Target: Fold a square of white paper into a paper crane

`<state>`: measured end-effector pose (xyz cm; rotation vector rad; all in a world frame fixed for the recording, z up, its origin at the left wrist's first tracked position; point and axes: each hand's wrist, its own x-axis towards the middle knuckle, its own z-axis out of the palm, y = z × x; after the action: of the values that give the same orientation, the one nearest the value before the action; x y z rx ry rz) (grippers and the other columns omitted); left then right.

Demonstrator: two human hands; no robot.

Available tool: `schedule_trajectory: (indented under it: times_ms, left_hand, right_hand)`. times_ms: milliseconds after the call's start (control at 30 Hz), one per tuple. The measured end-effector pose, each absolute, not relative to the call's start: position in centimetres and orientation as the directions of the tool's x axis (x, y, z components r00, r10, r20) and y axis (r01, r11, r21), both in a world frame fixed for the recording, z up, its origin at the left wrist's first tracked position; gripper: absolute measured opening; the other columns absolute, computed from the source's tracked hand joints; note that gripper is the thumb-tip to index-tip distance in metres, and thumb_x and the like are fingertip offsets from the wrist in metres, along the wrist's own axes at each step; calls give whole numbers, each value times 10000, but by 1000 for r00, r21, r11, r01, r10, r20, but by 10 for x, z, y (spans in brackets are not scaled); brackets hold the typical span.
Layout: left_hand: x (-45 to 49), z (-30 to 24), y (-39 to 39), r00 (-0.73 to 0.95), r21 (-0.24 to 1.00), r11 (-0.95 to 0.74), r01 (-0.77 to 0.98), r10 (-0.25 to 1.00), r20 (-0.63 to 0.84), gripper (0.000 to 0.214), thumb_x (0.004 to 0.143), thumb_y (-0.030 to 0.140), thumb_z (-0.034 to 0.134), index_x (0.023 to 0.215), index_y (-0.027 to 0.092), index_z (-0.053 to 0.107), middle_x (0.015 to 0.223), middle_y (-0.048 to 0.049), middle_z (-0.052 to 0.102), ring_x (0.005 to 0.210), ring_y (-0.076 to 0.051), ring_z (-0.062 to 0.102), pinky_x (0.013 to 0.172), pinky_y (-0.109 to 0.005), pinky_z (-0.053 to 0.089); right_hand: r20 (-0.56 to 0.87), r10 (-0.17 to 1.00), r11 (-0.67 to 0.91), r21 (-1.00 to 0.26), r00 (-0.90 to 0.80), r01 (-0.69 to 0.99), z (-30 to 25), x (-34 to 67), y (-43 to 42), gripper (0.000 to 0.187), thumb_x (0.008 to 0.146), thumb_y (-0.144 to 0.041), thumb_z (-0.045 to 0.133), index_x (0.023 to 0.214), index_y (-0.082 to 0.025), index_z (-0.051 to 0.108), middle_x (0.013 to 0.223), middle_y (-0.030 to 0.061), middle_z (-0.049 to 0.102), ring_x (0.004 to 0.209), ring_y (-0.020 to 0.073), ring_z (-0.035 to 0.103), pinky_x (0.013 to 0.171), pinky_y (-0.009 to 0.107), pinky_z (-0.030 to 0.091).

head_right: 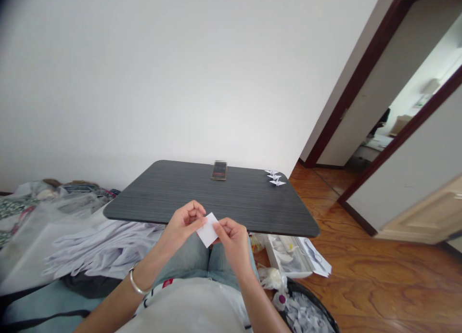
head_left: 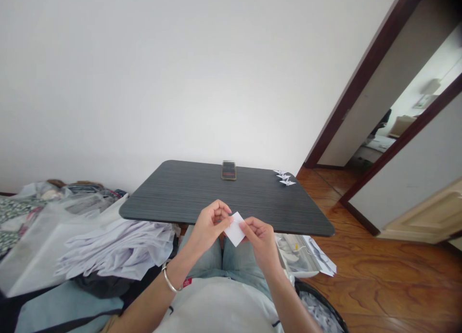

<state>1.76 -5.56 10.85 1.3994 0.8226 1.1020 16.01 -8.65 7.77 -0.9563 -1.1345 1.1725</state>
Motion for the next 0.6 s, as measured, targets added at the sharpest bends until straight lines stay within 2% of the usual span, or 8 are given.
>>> schedule_trajectory:
  times_ms: [200,333,467,600]
  left_hand:
    - [18,111,-57,342,982,-126,-139,925,167,219,706,294,657,812,158,521,574,51,515,511,-80,481,519,-194,362]
    - [17,113,-59,346,986,-89,-142,929,134,250,764,390,586,813,149,542,586,33,524,511,-89,483,496,-195,377]
    - [12,112,-60,377,990,-124,-73,915,143,300,805,436,524,746,143,546,591,20,527,496,-92,476,464,-199,394]
    - [10,114,-61,445,988,-152,14,886,130,311,782,416,566,660,133,529,542,34,489,445,-66,406,401,-173,328]
  right_hand:
    - [147,989,149,-972,23,-179,81,160,-89,267,737,-421,651,642,-172,635,511,-12,626,464,133,553,466,232,461]
    - [139,990,143,-973,31,-184,83,163,-91,267,740,-414,648,628,-174,617,497,-10,621,460,135,554,465,233,469]
    - [144,989,149,-973,43,-178,85,163,-95,274,743,-410,641,618,-170,603,484,-10,614,455,133,552,466,231,474]
    - [152,987,157,-973,45,-172,87,162,-97,274,751,-394,636,605,-166,598,469,-19,603,437,116,533,447,209,461]
